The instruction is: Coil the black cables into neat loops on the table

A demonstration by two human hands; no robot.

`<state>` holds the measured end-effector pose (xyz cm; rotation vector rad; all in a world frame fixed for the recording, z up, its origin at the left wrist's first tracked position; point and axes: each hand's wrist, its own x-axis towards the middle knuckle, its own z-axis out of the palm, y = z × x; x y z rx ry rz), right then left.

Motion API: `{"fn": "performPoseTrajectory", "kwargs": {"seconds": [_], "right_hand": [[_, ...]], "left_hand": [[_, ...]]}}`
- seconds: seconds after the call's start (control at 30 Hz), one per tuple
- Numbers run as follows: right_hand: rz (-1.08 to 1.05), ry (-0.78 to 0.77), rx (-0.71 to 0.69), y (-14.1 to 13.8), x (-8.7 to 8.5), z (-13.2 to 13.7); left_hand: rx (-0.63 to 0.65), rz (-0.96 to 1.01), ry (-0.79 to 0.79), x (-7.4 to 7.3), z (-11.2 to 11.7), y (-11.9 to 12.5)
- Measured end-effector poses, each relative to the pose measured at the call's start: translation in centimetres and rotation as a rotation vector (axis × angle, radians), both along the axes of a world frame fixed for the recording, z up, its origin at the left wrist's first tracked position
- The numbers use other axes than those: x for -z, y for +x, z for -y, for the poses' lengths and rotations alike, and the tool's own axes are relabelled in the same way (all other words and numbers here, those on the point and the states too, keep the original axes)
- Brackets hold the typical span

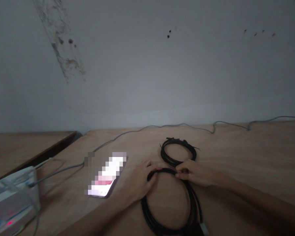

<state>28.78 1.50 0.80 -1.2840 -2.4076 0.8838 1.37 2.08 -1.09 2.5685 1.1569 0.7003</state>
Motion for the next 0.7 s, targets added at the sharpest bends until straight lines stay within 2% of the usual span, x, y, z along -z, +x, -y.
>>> {"fn": "performPoseTrajectory", "kwargs": {"seconds": [0.07, 0.17, 0.37, 0.57, 0.7], "right_hand": [[0.002, 0.003, -0.050, 0.3, -0.3, -0.1], [0.052, 0.089, -0.074, 0.5, -0.5, 0.1], [0.153, 0.306, 0.036, 0.8, -0.6, 1.2], [0.092, 0.341, 0.140, 0.8, 0.2, 1.7], [0.014, 0.254, 0.217, 0.5, 0.6, 1.9]], "left_hand": [[0.003, -0.001, -0.007, -0.1, 0.1, 0.1], [-0.005, -0.007, -0.013, -0.4, 0.2, 0.2], [0.010, -0.015, -0.026, -0.6, 0.2, 0.2], [0.011, -0.009, -0.013, -0.5, 0.2, -0.1], [0.004, -0.013, -0.016, -0.5, 0.3, 0.0]]}}
